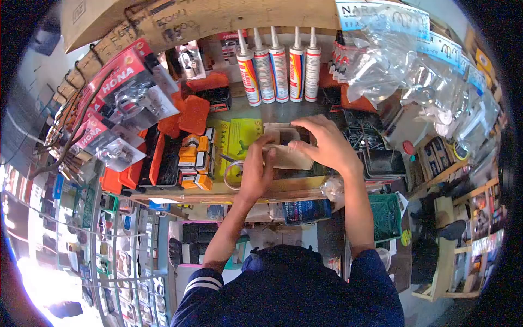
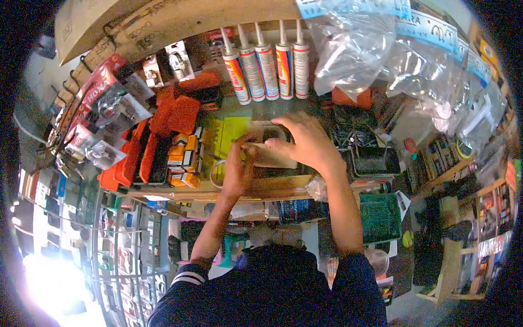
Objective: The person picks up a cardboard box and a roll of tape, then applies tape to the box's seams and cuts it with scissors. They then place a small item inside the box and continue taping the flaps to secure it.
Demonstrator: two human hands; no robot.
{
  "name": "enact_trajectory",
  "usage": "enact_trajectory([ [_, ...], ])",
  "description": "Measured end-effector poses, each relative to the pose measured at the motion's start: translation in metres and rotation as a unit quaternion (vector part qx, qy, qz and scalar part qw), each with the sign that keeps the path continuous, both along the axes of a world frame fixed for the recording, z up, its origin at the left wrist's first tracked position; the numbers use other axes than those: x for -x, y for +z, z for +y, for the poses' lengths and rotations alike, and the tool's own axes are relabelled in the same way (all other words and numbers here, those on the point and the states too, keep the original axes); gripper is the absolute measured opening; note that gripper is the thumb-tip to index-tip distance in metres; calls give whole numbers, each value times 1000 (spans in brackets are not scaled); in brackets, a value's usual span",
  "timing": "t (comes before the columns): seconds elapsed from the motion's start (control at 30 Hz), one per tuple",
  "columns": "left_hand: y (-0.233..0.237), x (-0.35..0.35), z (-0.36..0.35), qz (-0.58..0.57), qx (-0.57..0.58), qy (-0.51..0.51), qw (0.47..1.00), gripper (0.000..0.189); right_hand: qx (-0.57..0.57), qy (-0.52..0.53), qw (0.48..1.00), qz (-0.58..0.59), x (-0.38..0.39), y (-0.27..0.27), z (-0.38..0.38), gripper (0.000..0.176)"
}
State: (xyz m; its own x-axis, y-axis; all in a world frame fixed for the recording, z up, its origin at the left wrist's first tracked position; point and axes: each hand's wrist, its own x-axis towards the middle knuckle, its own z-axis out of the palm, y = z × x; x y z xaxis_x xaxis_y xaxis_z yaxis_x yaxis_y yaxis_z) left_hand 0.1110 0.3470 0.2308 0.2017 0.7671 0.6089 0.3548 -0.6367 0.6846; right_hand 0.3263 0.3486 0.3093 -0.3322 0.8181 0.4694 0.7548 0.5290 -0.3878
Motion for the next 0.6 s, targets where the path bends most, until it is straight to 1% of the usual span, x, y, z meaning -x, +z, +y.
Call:
enact_trajectory([
  [0.03, 0, 0, 0, 1, 1, -9, 1000, 32, 1, -9, 1000, 1, -3, 1, 1, 46],
  [0.1, -2, 1, 0, 10, 1, 12, 1000, 29, 61, 26, 991, 118, -7, 4, 1, 40],
  [0.13, -5, 3, 2, 6, 8, -1, 1000, 29, 45, 18, 989, 142, -12, -3, 5, 36],
  [0.17, -5, 2, 1, 8, 9, -6, 1000, 29, 46, 13, 988, 144, -14, -6, 1, 36],
  [0.23, 2, 2, -2, 12, 19, -7, 1000, 29, 107, -25, 985, 132, -10, -1, -10, 42],
  [0.27, 5, 0, -3, 12, 19, -8, 1000, 29, 198, -34, 977, 66, -10, 7, -18, 56],
  [0.33, 7, -2, -8, -3, 73, -25, 997, 32, 188, -27, 981, 46, -2, 10, -25, 59],
  [0.37, 5, -1, -7, -1, 74, -25, 997, 32, 178, -21, 983, 26, 0, 9, -26, 62],
  [0.4, 3, -1, -5, 6, 72, -23, 997, 34, 202, -9, 979, 28, -3, 3, -20, 67],
  [0.43, 1, -1, -4, 12, 70, -21, 997, 37, 202, -9, 979, 28, -5, -3, -16, 67],
  [0.5, 2, 1, -3, 20, 70, -26, 997, 39, 180, -29, 980, 79, -6, -8, -8, 50],
  [0.53, 2, 2, -3, 29, 71, -31, 997, 42, 180, -26, 980, 78, -6, -5, -5, 50],
  [0.6, 2, 2, -2, 28, 58, -33, 997, 43, 68, 56, 994, 59, -6, 8, 4, 31],
])
